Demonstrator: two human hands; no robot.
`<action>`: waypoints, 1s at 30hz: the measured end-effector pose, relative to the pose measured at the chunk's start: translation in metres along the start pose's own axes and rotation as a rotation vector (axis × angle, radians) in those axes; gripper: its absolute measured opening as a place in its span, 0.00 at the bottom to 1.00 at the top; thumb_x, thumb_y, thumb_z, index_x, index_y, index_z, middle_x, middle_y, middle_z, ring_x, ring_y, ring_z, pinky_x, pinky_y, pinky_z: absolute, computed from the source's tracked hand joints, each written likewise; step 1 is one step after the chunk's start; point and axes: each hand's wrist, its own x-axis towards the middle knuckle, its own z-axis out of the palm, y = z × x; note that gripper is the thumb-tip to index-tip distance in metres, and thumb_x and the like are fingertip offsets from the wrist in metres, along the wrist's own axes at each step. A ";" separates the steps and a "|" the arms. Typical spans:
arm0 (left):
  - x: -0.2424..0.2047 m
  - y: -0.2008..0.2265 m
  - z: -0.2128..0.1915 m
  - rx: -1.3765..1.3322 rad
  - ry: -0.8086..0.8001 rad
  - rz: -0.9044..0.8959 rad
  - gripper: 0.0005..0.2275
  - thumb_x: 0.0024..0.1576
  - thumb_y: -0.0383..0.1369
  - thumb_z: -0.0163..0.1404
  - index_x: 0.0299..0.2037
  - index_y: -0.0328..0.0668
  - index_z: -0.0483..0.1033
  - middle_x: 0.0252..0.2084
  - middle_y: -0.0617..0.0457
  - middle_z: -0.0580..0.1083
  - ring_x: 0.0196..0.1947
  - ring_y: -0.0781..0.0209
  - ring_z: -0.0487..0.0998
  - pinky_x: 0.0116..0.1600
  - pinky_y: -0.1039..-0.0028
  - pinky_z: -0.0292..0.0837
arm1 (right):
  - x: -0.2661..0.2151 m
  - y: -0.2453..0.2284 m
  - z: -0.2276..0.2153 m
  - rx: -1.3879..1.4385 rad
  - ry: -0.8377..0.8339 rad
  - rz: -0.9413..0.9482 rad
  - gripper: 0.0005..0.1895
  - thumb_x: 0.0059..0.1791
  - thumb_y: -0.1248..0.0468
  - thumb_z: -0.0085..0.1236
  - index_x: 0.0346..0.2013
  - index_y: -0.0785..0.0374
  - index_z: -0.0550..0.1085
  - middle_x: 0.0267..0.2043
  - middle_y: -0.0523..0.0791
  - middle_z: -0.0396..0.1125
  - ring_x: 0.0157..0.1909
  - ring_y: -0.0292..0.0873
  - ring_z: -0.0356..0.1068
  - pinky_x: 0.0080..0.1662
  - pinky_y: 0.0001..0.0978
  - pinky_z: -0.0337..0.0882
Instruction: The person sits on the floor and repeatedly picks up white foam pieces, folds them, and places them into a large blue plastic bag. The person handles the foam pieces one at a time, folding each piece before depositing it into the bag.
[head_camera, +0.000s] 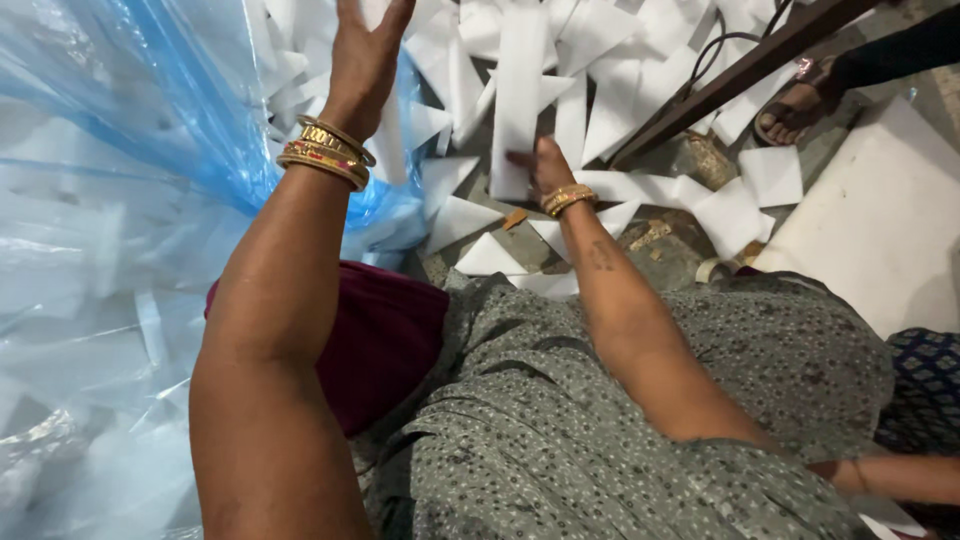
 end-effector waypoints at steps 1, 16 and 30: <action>0.002 -0.003 -0.001 -0.015 -0.026 -0.028 0.38 0.62 0.57 0.54 0.68 0.29 0.58 0.64 0.33 0.70 0.63 0.46 0.72 0.67 0.61 0.65 | 0.004 0.010 -0.001 -0.056 -0.027 0.060 0.18 0.50 0.68 0.54 0.55 0.65 0.70 0.53 0.52 0.73 0.47 0.48 0.73 0.48 0.42 0.77; 0.004 -0.019 -0.025 -0.233 -0.149 -0.202 0.30 0.56 0.61 0.48 0.51 0.40 0.70 0.45 0.48 0.74 0.42 0.58 0.77 0.43 0.64 0.75 | -0.055 0.044 -0.063 -1.484 0.400 0.445 0.16 0.42 0.63 0.61 0.45 0.57 0.78 0.55 0.52 0.67 0.59 0.55 0.66 0.59 0.63 0.60; -0.012 0.011 -0.011 -0.190 -0.303 -0.293 0.33 0.55 0.65 0.37 0.56 0.47 0.70 0.37 0.50 0.76 0.35 0.60 0.74 0.35 0.65 0.68 | -0.031 -0.011 -0.086 -1.478 0.056 0.524 0.25 0.51 0.55 0.60 0.57 0.67 0.71 0.59 0.57 0.67 0.58 0.56 0.67 0.62 0.54 0.55</action>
